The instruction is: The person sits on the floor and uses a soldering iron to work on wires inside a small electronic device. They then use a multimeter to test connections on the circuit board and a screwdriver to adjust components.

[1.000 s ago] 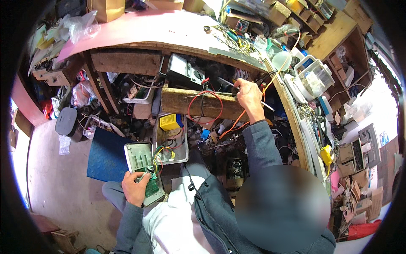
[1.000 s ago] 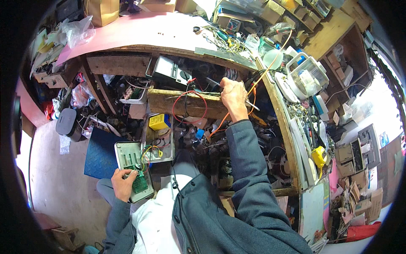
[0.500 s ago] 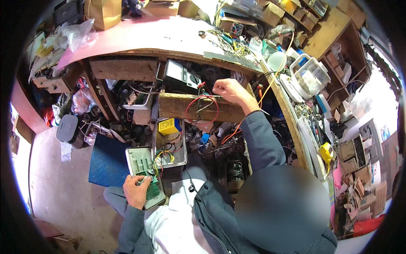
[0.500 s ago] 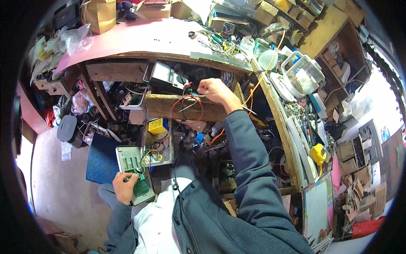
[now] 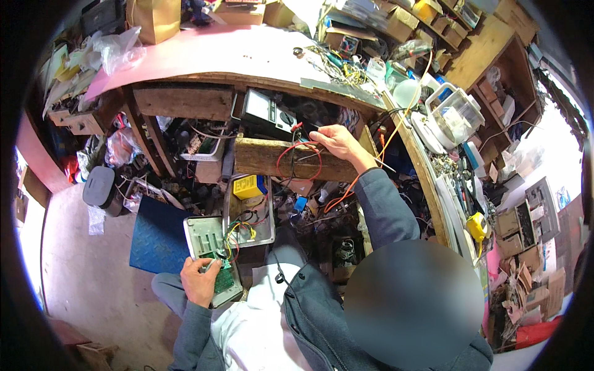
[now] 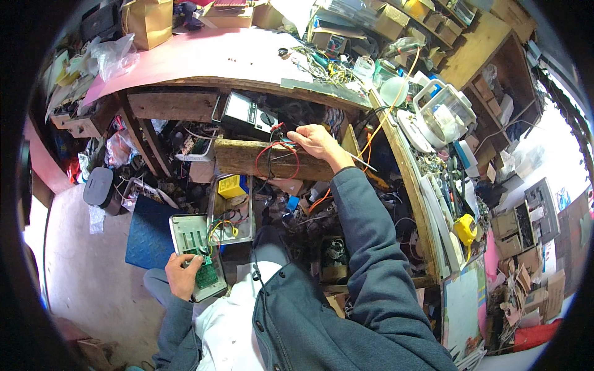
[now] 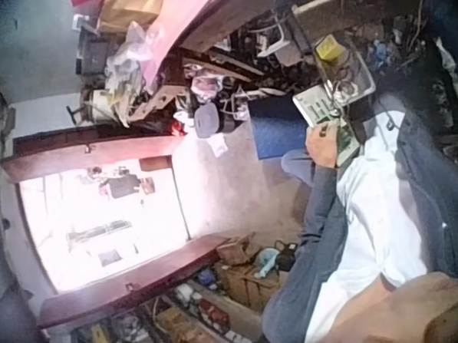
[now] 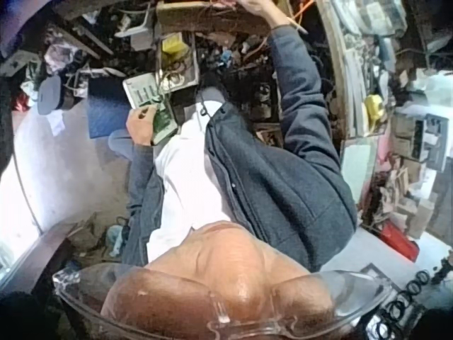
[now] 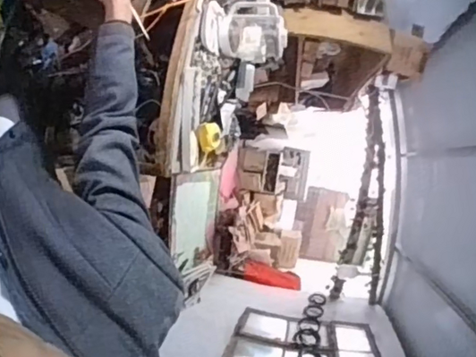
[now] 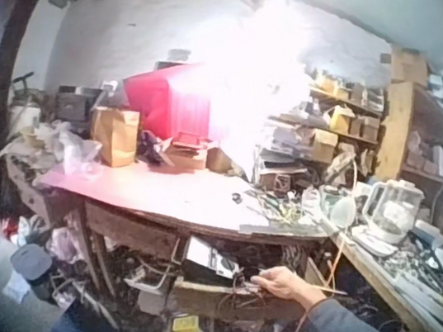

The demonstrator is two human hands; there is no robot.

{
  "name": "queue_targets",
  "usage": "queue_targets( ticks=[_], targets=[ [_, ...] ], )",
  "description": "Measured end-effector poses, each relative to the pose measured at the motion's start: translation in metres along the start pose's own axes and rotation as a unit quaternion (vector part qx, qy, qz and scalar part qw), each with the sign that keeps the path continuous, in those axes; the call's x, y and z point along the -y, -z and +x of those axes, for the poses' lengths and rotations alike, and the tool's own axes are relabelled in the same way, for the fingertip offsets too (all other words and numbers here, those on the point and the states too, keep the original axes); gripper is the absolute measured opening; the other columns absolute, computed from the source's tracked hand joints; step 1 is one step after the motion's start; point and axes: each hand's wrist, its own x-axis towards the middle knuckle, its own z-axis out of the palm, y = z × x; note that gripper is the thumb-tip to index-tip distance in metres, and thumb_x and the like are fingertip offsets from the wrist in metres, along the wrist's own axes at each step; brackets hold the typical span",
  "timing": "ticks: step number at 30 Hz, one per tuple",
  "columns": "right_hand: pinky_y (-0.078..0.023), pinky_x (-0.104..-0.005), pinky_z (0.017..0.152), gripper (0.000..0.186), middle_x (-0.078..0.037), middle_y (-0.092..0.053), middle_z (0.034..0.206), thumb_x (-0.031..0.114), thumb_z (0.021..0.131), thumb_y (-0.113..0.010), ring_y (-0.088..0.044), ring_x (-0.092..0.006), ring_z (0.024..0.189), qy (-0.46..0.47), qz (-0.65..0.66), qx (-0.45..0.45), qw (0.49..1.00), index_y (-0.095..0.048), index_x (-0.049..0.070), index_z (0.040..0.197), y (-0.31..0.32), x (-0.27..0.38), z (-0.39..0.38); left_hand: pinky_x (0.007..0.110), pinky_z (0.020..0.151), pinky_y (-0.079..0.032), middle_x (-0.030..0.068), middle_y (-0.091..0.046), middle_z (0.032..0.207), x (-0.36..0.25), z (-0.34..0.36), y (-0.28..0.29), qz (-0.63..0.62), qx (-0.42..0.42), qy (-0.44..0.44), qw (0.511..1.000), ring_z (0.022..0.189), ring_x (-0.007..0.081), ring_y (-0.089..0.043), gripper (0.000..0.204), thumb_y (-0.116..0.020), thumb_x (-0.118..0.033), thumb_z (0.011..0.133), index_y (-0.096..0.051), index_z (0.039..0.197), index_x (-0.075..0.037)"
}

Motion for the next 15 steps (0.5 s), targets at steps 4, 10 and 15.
queue_targets(
  ticks=[4, 10, 15],
  targets=[
    [-0.045, -0.0342, 0.064, 0.037, -0.006, -0.054, 0.068, 0.034, 0.103, -0.067, -0.049, -0.0125, 0.068, -0.004, 0.125, -0.008, 0.992, -0.069, 0.001, 0.088, 0.003, -0.006, -0.002, 0.037, 0.065, -0.045, 0.0104, -0.058, 0.08, -0.01, 0.0, 0.002, 0.028, 0.012, 0.019, 0.999, 0.072, 0.0234, -0.059, 0.026, -0.088, -0.019, 0.076, -0.079, 0.09, 0.0],
    [-0.056, -0.0365, 0.083, 0.031, -0.014, -0.078, 0.098, 0.005, 0.091, -0.058, -0.073, -0.0256, 0.092, -0.006, -0.082, 0.151, 0.985, -0.078, 0.007, 0.115, 0.029, -0.005, 0.002, 0.037, 0.065, -0.046, 0.0114, -0.059, 0.081, -0.005, 0.0, 0.002, 0.016, 0.015, 0.012, 1.0, 0.073, 0.0245, -0.061, 0.026, -0.088, -0.02, 0.076, -0.079, 0.09, 0.001],
    [-0.055, -0.0373, 0.088, 0.045, -0.013, -0.078, 0.106, 0.001, 0.087, -0.058, -0.072, -0.0256, 0.099, -0.016, -0.145, 0.259, 0.955, -0.076, 0.012, 0.126, 0.036, 0.005, 0.02, 0.038, 0.065, -0.047, 0.0116, -0.059, 0.081, -0.005, 0.001, 0.003, 0.02, 0.015, 0.017, 1.0, 0.073, 0.0251, -0.061, 0.026, -0.088, -0.021, 0.076, -0.079, 0.09, 0.0]
  ],
)
